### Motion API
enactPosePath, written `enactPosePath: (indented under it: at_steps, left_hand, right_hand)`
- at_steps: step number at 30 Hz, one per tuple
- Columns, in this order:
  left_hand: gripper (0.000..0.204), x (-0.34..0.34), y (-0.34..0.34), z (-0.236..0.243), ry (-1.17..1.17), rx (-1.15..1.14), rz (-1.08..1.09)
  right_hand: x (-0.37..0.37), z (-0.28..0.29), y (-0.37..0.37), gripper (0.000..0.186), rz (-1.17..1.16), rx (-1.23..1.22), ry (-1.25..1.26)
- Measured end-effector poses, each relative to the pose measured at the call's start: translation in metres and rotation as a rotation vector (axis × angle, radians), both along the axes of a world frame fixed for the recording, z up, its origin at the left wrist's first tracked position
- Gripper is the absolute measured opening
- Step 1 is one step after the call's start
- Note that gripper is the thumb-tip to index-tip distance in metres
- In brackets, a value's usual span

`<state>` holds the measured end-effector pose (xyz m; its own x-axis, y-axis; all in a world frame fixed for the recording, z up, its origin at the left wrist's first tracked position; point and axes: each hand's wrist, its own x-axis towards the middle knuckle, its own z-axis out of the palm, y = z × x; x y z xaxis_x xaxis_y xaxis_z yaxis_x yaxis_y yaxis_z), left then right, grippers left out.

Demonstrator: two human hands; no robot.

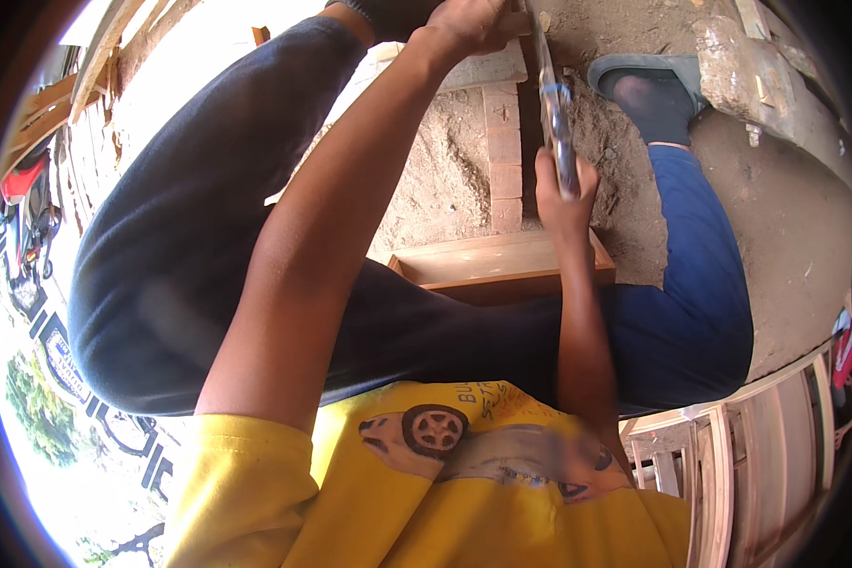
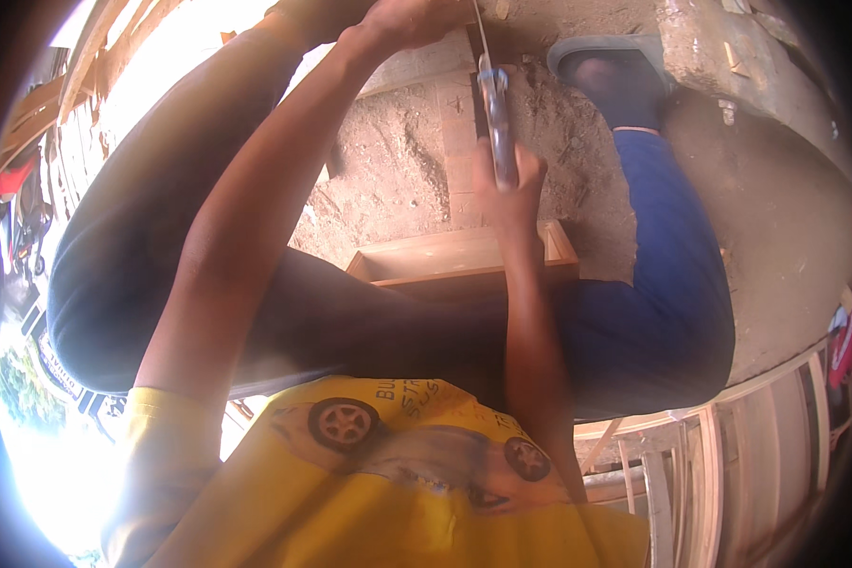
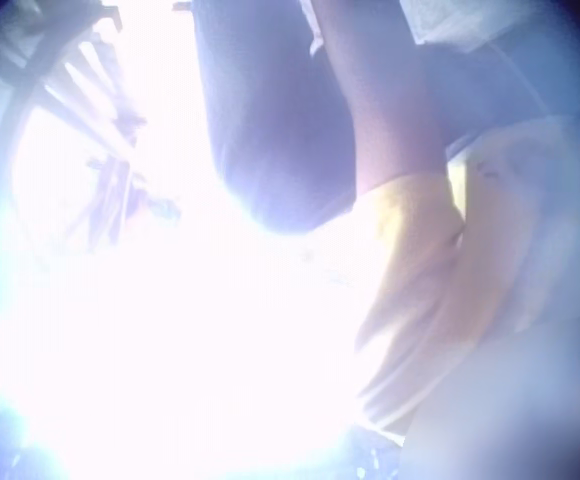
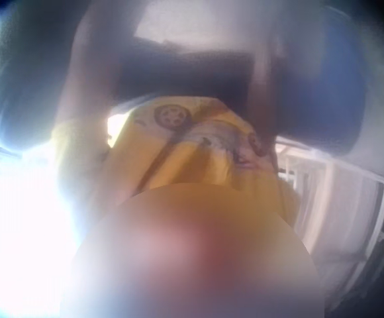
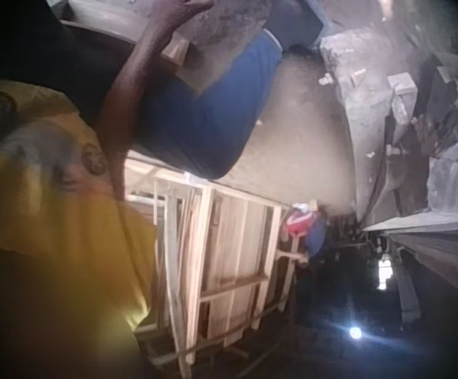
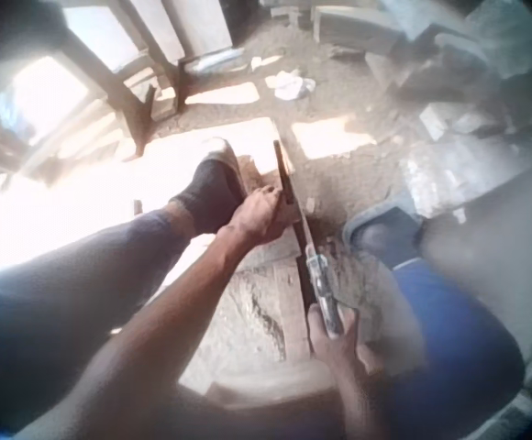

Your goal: The person sits on the ground and uses a hand saw to cut a small wooden plank into several short pieces. They hold the plank with one hand and saw with the other, then inspect the cut pieces.

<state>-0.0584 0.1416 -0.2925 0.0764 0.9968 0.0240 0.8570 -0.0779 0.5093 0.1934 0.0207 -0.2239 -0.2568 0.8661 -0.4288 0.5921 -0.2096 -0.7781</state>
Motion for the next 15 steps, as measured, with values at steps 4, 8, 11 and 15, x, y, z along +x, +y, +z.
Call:
enactPosePath:
  at_steps: [4,8,11,15]
  left_hand:
    - [0.032,-0.002,-0.005,-0.005,0.05,0.003,-0.015]
    - [0.029,0.003,-0.007,0.007,-0.077,-0.009,-0.024]
    - [0.029,0.01,0.0,-0.01,-0.028,0.12,0.009]
    - [0.03,-0.002,-0.004,-0.01,0.042,-0.049,0.009]
  right_hand:
    - [0.003,0.008,-0.009,0.008,-0.015,0.051,0.081]
    - [0.016,0.001,-0.022,0.01,-0.031,0.227,0.192]
    - [-0.001,-0.009,0.011,0.014,-0.012,0.089,0.151]
    - [0.011,-0.005,-0.027,0.012,-0.02,0.375,0.264]
